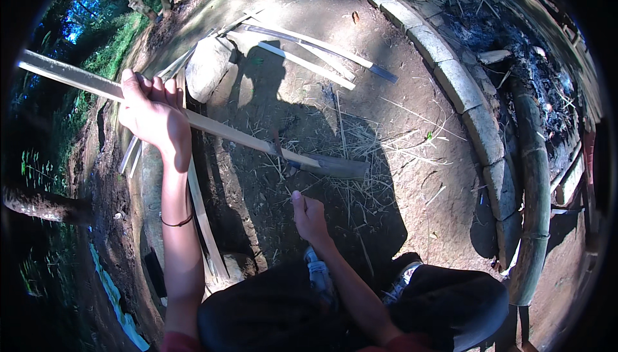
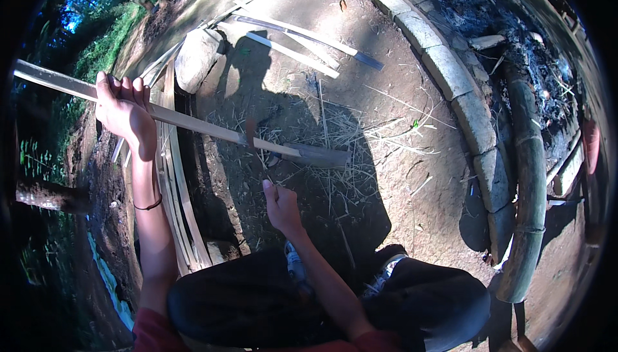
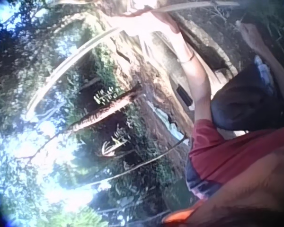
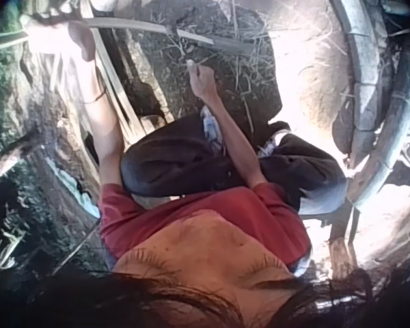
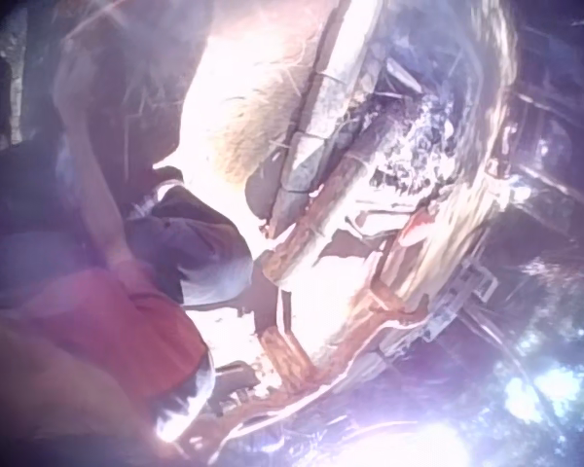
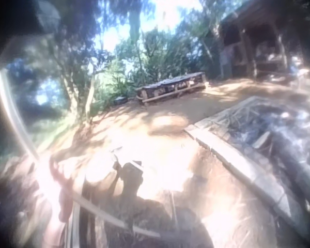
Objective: The person shaves a bamboo strip using a billhook, smoothing the surface and edges while holding the material by hand against a wooden support on the ground.
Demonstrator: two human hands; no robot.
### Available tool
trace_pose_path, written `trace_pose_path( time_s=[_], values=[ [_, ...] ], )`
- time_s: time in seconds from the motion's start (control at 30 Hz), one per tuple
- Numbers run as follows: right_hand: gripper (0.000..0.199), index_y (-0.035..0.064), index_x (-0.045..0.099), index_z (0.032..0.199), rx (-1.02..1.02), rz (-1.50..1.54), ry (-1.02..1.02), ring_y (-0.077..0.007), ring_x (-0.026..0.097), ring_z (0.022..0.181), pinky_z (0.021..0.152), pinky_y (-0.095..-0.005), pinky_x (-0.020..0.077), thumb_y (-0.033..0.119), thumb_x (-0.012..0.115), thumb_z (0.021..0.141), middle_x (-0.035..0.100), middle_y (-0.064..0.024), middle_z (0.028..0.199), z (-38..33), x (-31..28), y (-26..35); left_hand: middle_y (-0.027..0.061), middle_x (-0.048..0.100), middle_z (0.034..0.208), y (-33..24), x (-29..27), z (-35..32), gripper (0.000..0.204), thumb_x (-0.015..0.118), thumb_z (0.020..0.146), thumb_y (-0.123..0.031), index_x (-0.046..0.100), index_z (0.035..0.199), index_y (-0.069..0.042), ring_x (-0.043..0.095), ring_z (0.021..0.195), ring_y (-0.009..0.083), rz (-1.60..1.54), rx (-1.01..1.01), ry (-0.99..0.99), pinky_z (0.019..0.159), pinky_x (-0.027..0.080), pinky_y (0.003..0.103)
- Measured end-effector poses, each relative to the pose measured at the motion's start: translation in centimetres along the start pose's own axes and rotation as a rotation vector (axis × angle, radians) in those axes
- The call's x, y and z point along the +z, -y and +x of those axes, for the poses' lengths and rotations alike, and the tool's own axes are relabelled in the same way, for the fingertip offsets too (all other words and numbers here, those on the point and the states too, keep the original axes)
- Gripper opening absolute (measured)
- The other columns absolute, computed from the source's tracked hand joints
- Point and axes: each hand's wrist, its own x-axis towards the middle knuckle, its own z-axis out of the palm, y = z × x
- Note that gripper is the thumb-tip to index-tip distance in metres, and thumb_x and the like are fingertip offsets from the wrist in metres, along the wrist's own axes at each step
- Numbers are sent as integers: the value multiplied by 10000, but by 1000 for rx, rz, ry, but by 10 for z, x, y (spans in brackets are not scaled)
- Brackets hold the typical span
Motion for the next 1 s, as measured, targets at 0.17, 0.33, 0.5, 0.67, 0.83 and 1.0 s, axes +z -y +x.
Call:
trace_pose_path(
  time_s=[0.17, 0.33, 0.5, 0.67, 0.83, 1.0],
  values=[
    [576, -30, 418, 585, 99, -168, 4, -144, 312, 482, 478, -384, 295, 391, 484, 973, 357, -81, 474, 17, -34, -16, -26, 377, 533, 1, -2, -1, 375, 544, 948, -311, 408, 668, -102, 350, 415, 63, 31, -2, 0, 389, 357, 205],
    [590, -41, 429, 580, 18, 5, 28, -170, 319, 468, 481, -398, 310, 395, 477, 974, 370, -97, 469, 1, -2, -4, -24, 381, 533, 3, -2, 2, 376, 541, 952, -300, 401, 663, -104, 343, 417, 59, 20, 19, -2, 386, 342, 208],
    [593, 22, 430, 537, 65, -207, 10, -96, 414, 440, 440, -327, 331, 406, 444, 989, 405, -5, 466, 10, -34, -34, -30, 357, 533, 0, 2, -1, 380, 541, 955, -275, 383, 650, -110, 315, 428, 55, 12, 7, -41, 385, 308, 213],
    [607, 12, 443, 542, -32, -56, 25, -99, 428, 450, 452, -333, 343, 429, 441, 983, 421, -14, 466, 2, -7, -7, -29, 359, 544, 6, -3, 8, 377, 533, 961, -269, 383, 657, -104, 311, 440, 54, 2, 40, -2, 410, 318, 208],
    [614, 6, 461, 562, 28, -252, -22, -105, 434, 455, 457, -334, 351, 455, 435, 980, 431, -25, 463, 1, -37, -38, -23, 378, 537, 2, 0, 1, 373, 538, 956, -290, 408, 665, -97, 366, 434, 67, 15, 16, 31, 403, 358, 214],
    [587, 15, 430, 554, 107, -49, -6, -116, 392, 446, 448, -334, 332, 417, 449, 982, 400, -31, 469, -12, -19, -15, -19, 389, 530, 5, 5, 1, 361, 536, 950, -297, 418, 679, -89, 382, 432, 63, 52, 37, -15, 412, 377, 209]
  ],
)
